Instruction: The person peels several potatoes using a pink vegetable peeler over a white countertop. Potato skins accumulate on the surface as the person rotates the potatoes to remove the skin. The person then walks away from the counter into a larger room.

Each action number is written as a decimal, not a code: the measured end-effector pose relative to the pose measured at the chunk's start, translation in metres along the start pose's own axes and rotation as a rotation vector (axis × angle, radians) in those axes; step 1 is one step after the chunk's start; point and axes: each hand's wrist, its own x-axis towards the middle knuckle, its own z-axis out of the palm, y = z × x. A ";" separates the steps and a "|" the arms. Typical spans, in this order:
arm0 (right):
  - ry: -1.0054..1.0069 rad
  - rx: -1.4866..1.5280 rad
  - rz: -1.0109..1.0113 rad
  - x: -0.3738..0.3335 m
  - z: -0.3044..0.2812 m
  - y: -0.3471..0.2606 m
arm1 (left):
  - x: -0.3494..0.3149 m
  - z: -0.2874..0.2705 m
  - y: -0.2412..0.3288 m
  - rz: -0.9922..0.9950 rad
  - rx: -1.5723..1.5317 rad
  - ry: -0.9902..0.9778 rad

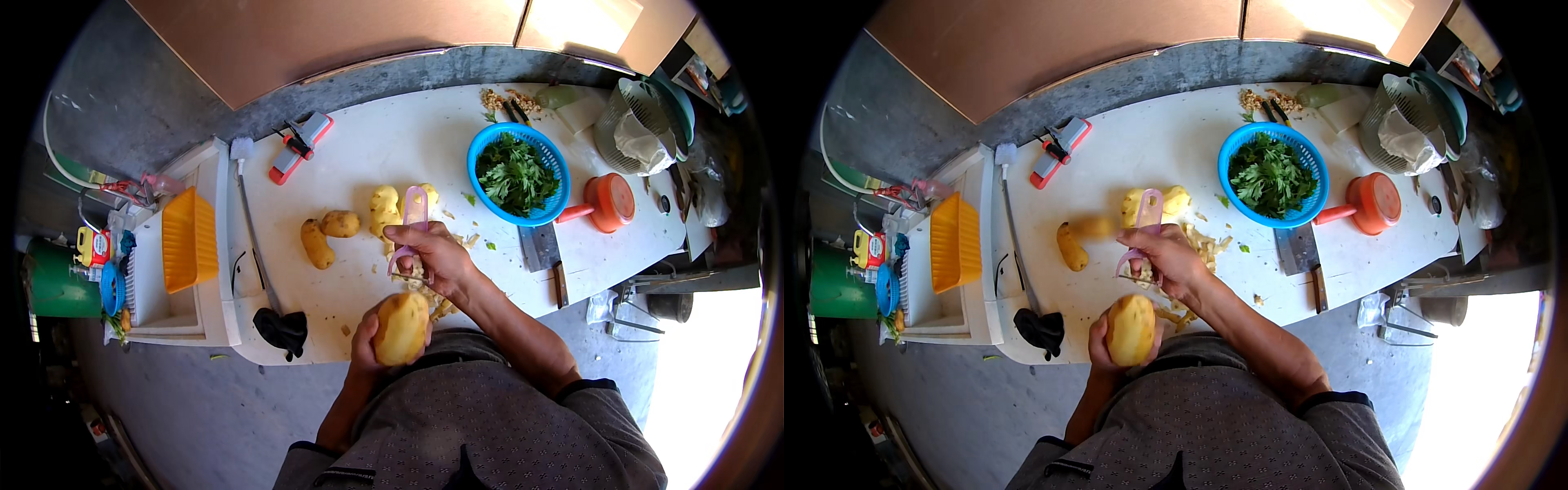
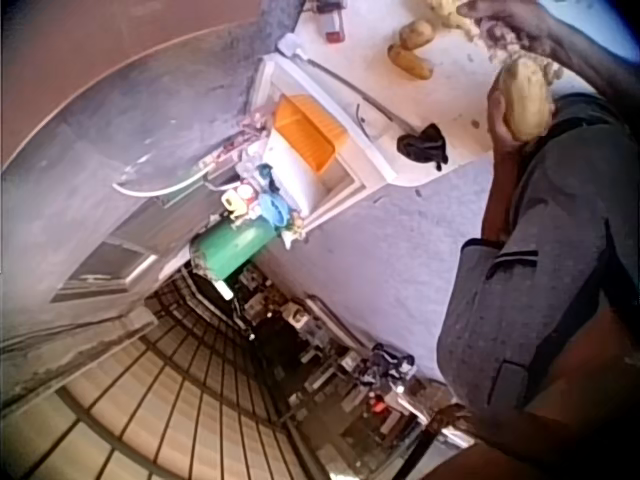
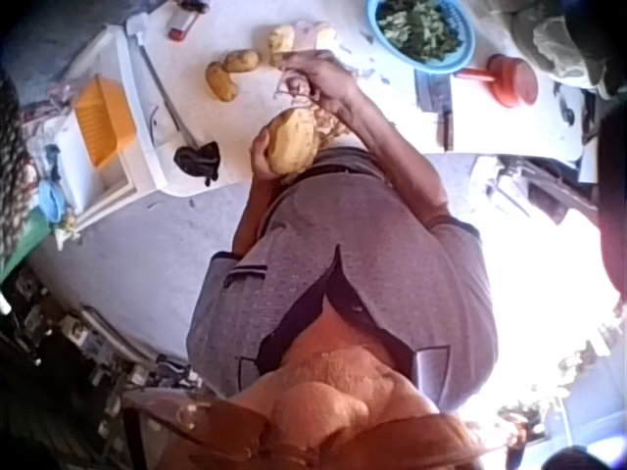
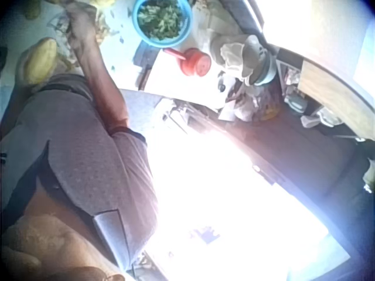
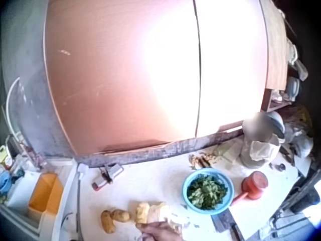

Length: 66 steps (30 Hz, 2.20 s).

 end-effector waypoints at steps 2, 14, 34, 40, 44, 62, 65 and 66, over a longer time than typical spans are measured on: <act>0.072 0.029 -0.042 0.013 -0.012 0.006 | -0.001 0.018 0.010 -0.052 0.191 -0.075; 0.145 -0.406 -0.556 -0.014 -0.042 -0.002 | 0.015 0.021 0.008 0.114 0.142 0.301; 0.158 -0.243 -0.616 -0.025 -0.025 0.011 | 0.025 0.009 0.004 0.237 -0.085 0.365; 0.113 -0.218 -0.687 -0.021 -0.029 0.018 | 0.026 0.015 0.000 0.165 -0.081 0.371; 0.100 -0.121 -0.671 -0.019 -0.030 0.021 | 0.029 0.015 0.000 0.150 -0.058 0.410; 0.076 -0.203 -0.607 -0.042 -0.012 0.001 | 0.025 -0.009 -0.001 0.111 -0.025 0.419; -0.093 -0.265 -0.464 -0.044 -0.003 0.014 | 0.025 -0.022 -0.009 0.131 -0.076 0.364; -0.106 -0.208 -0.352 -0.049 0.005 0.016 | 0.027 -0.019 -0.009 0.123 -0.101 0.390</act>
